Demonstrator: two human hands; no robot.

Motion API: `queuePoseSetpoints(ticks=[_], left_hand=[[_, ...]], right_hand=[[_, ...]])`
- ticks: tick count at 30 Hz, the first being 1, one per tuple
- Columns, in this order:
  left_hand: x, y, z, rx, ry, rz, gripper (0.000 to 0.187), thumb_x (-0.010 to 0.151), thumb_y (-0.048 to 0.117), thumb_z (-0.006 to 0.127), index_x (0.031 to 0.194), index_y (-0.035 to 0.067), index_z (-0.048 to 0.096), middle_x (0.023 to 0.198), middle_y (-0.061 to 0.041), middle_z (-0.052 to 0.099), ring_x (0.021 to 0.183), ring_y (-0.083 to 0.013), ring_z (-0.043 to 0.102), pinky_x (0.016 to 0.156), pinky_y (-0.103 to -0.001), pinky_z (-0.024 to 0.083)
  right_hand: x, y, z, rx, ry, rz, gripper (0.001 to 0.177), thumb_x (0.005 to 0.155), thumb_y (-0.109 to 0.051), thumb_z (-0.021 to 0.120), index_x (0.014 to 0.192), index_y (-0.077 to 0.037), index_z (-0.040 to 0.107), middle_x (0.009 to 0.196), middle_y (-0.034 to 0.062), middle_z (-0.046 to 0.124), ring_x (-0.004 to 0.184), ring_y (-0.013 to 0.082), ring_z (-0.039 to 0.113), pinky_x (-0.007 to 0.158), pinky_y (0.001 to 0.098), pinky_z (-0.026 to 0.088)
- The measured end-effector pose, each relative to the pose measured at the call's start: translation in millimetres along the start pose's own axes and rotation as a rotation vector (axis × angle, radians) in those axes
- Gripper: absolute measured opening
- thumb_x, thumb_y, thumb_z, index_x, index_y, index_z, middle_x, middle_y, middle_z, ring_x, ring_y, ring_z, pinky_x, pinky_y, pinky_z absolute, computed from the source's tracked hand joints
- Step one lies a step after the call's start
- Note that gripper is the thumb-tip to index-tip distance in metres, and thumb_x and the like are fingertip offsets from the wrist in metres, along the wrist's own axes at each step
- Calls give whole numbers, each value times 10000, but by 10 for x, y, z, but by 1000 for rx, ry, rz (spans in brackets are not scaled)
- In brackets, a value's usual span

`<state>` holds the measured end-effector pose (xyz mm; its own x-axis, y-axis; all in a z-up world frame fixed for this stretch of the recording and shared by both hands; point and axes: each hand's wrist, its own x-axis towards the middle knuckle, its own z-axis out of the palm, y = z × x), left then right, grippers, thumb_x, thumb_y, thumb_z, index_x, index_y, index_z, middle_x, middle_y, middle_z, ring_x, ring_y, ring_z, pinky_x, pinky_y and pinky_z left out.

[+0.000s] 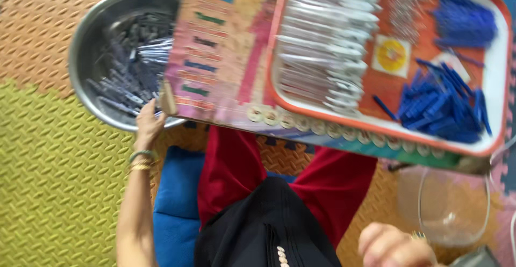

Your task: The person assembles pens by hand, inserting ink cartridges and small metal springs into clear pen barrels and attaching blue plastic caps, working with components from a tray.

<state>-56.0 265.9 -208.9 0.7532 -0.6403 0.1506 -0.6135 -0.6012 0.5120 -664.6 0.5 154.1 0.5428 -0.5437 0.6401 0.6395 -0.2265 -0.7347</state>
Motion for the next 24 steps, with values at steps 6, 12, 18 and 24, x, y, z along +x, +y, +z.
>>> queuePoseSetpoints(ticks=[6, 12, 18, 24], left_hand=[[398, -128, 526, -167, 89, -481, 826, 911, 576, 743, 1504, 11, 632, 1366, -342, 682, 1331, -498, 568, 1138, -532, 432], [712, 149, 524, -189, 196, -1090, 1198, 906, 555, 865, 1750, 61, 173, 1752, -365, 25, 1635, -542, 150, 1340, -605, 205], [1264, 286, 743, 372, 259, -184, 1451, 673, 207, 751, 1806, 299, -151, 1846, -116, -225, 1716, -370, -137, 1357, -675, 137], [1814, 179, 1057, 539, -310, 43, 864, 961, 52, 622, 1715, 333, 308, 1713, -45, 394, 1629, -374, 281, 1326, -715, 62]], right_hand=[[162, 541, -22, -92, -19, 176, 245, 1186, -180, 562, 1404, -92, 628, 1117, 195, 716, 859, 274, 724, 751, 397, 638], [57, 965, -383, -44, 123, 336, 263, 1202, -165, 559, 1417, -42, 644, 1176, 205, 750, 908, 301, 746, 764, 410, 671], [180, 1316, -936, 210, -24, 398, 322, 1199, -104, 625, 1482, 43, 669, 1254, 306, 775, 992, 425, 801, 772, 526, 680], [185, 1469, -1076, 283, -107, 482, 360, 1202, -73, 605, 1538, 44, 656, 1311, 329, 762, 1028, 451, 795, 812, 576, 667]])
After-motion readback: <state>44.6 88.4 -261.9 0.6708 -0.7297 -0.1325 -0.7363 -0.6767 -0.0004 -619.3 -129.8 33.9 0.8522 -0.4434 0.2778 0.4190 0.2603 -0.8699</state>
